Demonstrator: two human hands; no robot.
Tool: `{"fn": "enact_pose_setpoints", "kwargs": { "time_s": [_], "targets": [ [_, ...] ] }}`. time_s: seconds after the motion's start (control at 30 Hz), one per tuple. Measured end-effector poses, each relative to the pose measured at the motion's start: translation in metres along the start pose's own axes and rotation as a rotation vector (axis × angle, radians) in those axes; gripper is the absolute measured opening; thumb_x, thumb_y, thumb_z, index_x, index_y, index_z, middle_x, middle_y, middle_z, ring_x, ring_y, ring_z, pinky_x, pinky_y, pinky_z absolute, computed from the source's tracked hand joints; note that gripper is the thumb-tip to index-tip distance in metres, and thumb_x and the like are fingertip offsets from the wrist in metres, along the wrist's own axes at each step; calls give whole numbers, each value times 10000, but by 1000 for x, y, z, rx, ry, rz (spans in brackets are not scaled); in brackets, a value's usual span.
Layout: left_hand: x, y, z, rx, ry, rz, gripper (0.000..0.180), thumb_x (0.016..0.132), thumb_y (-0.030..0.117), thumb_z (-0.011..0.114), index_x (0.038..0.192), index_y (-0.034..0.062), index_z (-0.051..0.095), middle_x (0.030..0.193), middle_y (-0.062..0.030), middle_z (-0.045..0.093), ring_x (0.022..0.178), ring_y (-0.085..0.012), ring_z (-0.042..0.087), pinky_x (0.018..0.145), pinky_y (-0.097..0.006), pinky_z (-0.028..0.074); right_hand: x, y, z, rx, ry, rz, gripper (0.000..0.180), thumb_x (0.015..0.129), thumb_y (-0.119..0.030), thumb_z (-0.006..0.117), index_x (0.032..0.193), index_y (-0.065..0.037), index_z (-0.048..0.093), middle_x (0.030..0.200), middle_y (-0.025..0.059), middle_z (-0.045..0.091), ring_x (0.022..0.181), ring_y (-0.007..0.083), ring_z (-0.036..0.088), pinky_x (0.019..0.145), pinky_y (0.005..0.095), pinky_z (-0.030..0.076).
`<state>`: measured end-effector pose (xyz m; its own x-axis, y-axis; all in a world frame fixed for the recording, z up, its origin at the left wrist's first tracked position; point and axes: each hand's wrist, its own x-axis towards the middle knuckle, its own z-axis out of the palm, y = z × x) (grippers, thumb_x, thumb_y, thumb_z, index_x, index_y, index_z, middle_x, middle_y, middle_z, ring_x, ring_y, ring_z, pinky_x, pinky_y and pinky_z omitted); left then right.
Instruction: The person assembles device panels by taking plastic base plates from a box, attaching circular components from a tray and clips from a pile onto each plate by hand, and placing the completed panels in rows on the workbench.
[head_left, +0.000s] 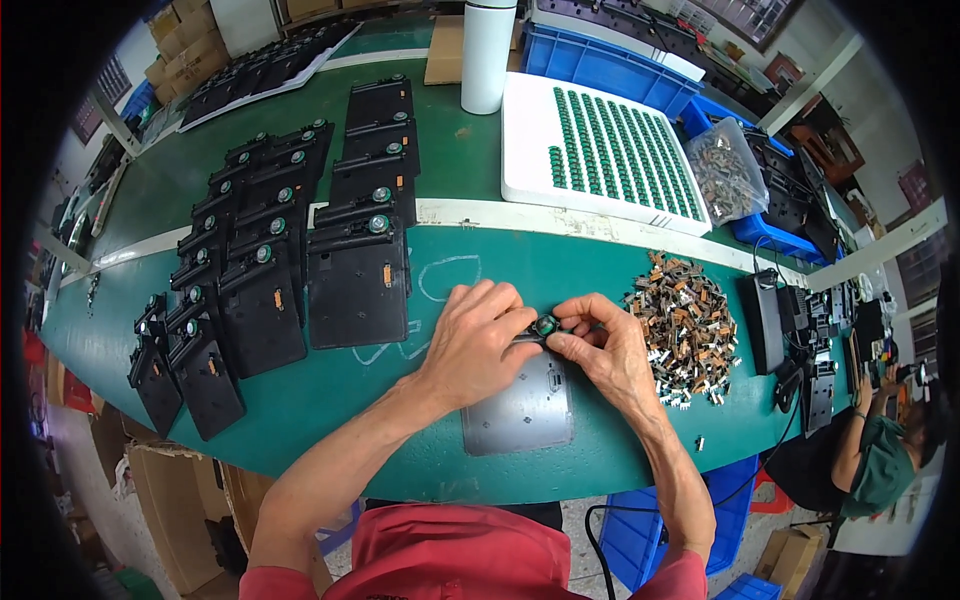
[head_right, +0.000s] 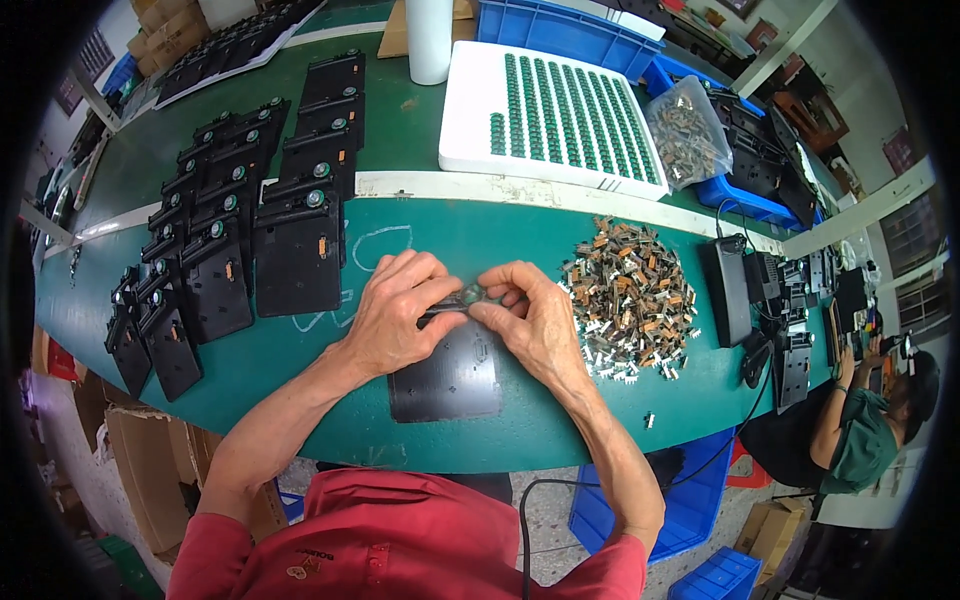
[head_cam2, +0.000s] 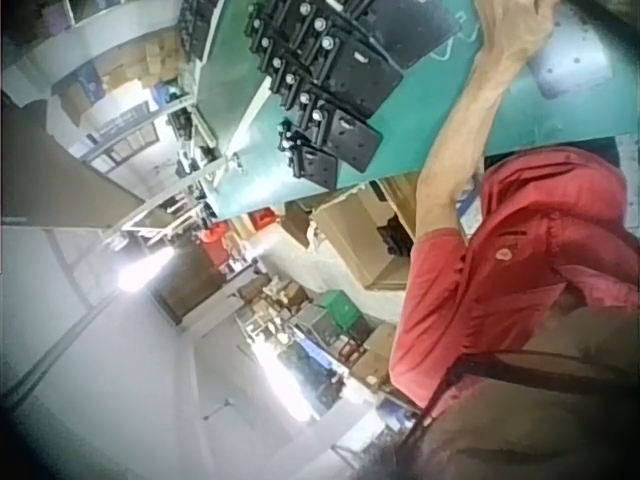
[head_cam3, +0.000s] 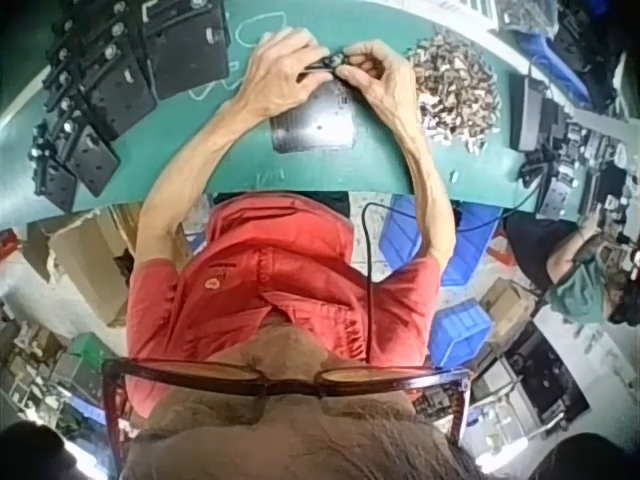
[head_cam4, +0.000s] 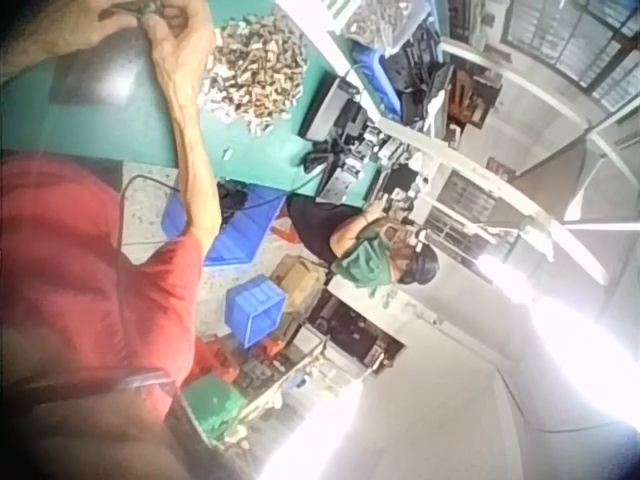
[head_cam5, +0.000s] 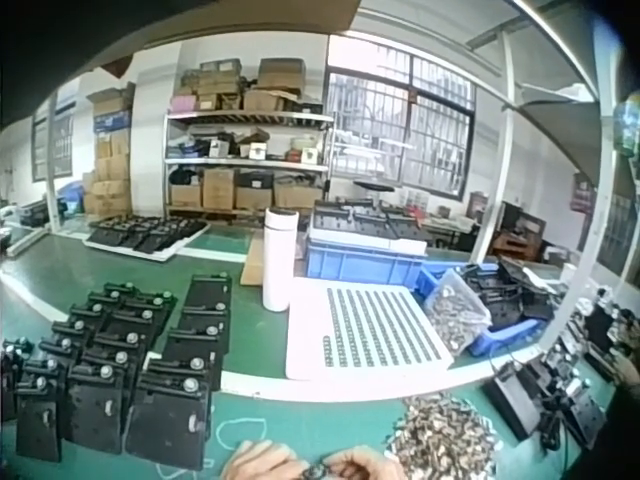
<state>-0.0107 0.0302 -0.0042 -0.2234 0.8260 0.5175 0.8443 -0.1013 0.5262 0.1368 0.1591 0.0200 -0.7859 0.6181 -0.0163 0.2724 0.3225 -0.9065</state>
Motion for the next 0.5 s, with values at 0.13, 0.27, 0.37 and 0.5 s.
{"fn": "enact_pose_setpoints", "kwargs": {
  "time_s": [0.13,0.27,0.37,0.5],
  "targets": [
    [0,0,0,-9,15,2,318,654,133,827,925,24,702,841,-46,569,800,-222,539,709,-364,382,1,-10,-2,-141,-9,-214,270,813,-31,700,1082,-29,687,859,85,608,787,198,584,708,319,490],
    [-1,0,-2,-3,-5,-5,316,655,132,826,923,22,699,846,-47,569,803,-223,538,709,-364,381,3,-7,0,-275,-56,-252,277,806,-15,691,1081,-48,699,839,97,588,802,229,590,730,348,479],
    [1,1,0,-10,0,1,315,657,132,823,926,24,699,846,-47,566,802,-223,535,714,-366,380,1,-7,2,-227,-14,-217,220,794,-3,699,1012,-36,706,852,95,601,782,223,598,708,343,492],
    [0,1,0,-14,18,-2,313,661,135,821,927,24,699,844,-47,561,805,-224,532,719,-367,380,0,-10,5,-148,40,-210,159,781,4,714,937,-21,698,868,91,620,762,211,613,678,327,508]
  ]
}}
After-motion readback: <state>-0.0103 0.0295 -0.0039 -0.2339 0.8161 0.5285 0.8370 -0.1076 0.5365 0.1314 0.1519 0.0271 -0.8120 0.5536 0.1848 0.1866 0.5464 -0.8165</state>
